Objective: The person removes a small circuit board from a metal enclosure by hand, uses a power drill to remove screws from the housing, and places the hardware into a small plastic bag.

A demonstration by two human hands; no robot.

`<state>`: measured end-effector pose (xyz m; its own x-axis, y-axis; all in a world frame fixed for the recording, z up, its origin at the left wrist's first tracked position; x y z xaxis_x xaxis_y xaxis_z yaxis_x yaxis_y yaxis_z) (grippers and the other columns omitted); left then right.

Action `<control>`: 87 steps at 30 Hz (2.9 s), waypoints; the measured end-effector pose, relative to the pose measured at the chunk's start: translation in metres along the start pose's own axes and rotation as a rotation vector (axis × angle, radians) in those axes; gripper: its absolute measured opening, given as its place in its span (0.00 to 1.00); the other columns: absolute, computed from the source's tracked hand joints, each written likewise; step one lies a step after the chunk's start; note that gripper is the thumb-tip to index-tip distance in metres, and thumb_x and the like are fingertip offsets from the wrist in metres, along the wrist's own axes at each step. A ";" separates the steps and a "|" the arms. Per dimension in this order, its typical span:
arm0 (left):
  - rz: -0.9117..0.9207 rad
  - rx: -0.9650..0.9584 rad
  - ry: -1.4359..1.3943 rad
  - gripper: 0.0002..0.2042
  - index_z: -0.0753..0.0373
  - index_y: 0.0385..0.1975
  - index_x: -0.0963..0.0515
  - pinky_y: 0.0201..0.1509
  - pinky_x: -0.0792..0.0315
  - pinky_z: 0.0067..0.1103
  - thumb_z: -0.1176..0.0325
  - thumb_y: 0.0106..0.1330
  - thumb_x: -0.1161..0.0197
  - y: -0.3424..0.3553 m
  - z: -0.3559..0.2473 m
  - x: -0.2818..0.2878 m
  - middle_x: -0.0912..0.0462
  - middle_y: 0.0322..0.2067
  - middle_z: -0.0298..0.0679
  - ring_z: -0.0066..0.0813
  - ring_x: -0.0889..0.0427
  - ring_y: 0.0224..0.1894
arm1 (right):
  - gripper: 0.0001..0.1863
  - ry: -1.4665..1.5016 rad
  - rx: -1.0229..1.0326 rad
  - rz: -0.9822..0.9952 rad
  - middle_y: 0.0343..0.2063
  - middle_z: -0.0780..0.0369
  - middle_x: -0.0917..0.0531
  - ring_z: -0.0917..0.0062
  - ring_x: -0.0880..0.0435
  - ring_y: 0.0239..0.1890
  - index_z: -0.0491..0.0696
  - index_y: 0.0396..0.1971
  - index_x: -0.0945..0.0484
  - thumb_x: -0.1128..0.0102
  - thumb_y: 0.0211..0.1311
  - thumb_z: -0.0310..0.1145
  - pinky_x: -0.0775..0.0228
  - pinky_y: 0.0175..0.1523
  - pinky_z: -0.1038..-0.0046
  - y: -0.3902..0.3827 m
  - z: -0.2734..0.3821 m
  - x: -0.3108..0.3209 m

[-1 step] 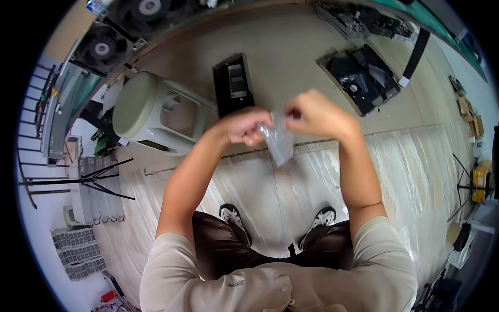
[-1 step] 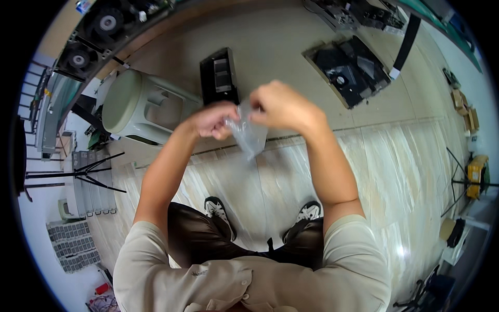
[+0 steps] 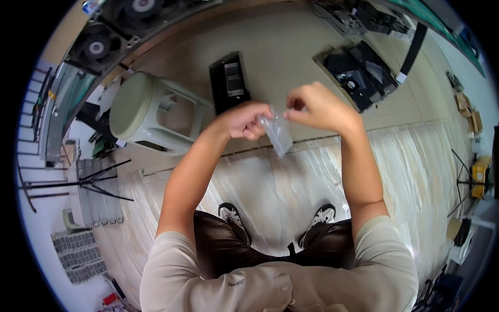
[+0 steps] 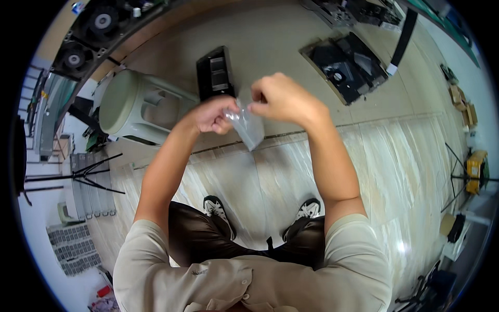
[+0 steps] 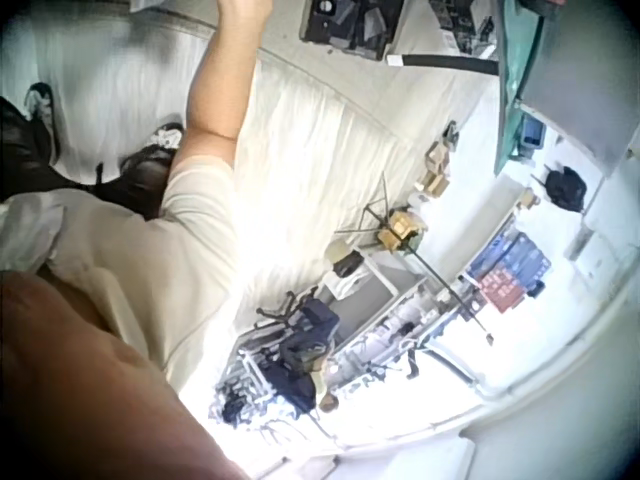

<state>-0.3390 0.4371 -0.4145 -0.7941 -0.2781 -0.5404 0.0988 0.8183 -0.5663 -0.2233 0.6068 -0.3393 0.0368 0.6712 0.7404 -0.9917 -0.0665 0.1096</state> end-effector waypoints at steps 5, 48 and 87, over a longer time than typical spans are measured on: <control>-0.002 -0.181 -0.047 0.12 0.55 0.22 0.34 0.14 0.51 0.15 0.61 0.68 0.47 0.031 -0.010 -0.019 0.44 0.13 0.25 0.14 0.46 0.13 | 0.22 0.094 0.070 -0.112 0.27 0.52 0.14 0.63 0.13 0.30 0.38 0.30 0.18 0.24 0.48 0.43 0.21 0.37 0.67 -0.015 -0.016 -0.019; -0.310 -0.496 1.144 0.16 0.71 0.26 0.22 0.28 0.33 0.27 0.59 0.61 0.39 0.020 -0.005 0.026 0.24 0.18 0.42 0.26 0.27 0.22 | 0.10 1.049 -0.242 0.074 0.36 0.59 0.15 0.76 0.13 0.39 0.35 0.39 0.19 0.39 0.69 0.29 0.16 0.49 0.73 0.018 -0.069 -0.093; -0.399 -0.126 0.258 0.07 0.60 0.30 0.32 0.16 0.50 0.16 0.67 0.70 0.53 0.056 0.015 0.040 0.31 0.22 0.30 0.14 0.42 0.17 | 0.27 0.053 -0.103 -0.146 0.32 0.51 0.13 0.52 0.14 0.37 0.41 0.51 0.27 0.39 0.45 0.24 0.21 0.43 0.57 0.027 -0.074 -0.129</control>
<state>-0.3559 0.4644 -0.4769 -0.8793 -0.4620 -0.1160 -0.3041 0.7319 -0.6097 -0.2643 0.5728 -0.4813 0.1776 0.7064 0.6852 -0.9838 0.1089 0.1428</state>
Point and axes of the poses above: each hand's wrist, its own y-axis towards the middle knuckle, its own x-axis out of the back of the hand, z = x × y, the point moved 3 cm from there along y, towards the middle knuckle
